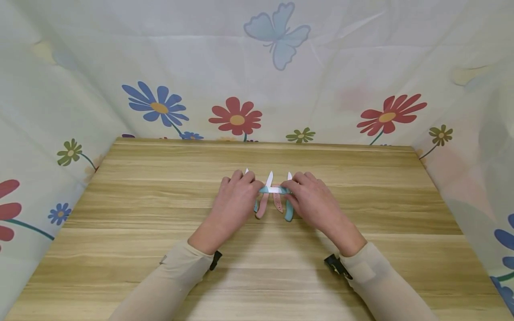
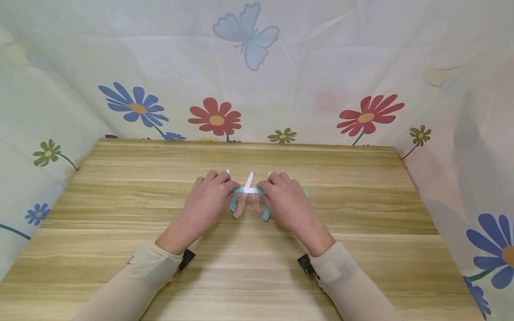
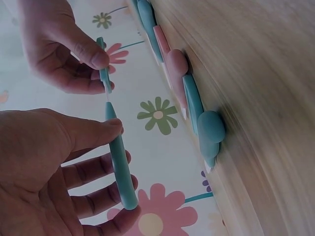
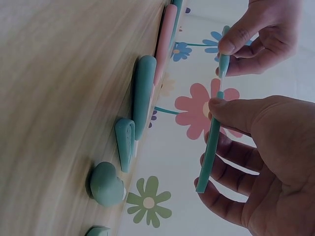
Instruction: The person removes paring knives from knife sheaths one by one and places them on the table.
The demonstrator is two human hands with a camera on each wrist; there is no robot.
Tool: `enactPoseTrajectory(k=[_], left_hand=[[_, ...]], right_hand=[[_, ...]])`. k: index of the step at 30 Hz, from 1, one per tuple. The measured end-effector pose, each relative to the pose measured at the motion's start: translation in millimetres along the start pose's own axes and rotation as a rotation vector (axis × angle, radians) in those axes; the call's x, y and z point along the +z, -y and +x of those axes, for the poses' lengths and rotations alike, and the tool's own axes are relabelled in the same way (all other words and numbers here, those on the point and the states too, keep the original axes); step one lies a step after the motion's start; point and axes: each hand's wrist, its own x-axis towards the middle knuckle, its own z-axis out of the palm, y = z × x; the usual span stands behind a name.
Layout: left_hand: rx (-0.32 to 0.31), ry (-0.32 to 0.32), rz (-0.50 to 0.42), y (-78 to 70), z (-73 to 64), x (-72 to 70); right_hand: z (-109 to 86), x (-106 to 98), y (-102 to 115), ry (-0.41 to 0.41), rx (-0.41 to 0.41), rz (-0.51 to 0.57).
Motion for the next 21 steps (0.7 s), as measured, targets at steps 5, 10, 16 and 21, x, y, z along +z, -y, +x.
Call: enactPoseTrajectory(k=[5,10,16,21], left_hand=[[-0.006,0.000,0.002,0.4,0.3,0.0],[-0.009,-0.005,0.003,0.9,-0.1,0.2],[-0.010,-0.021,0.000,1.3,-0.5,0.7],[-0.018,-0.018,-0.003,1.6,-0.1,0.6]], right_hand=[[0.2,-0.1,-0.5,-0.003,0.005,0.007],[-0.4,1.3,-1.7,-0.024,-0.001,0.015],[-1.1,2.2,-2.3,-0.032,0.001,0.011],[-0.3,1.9,-2.9,-0.026,0.009,0.002]])
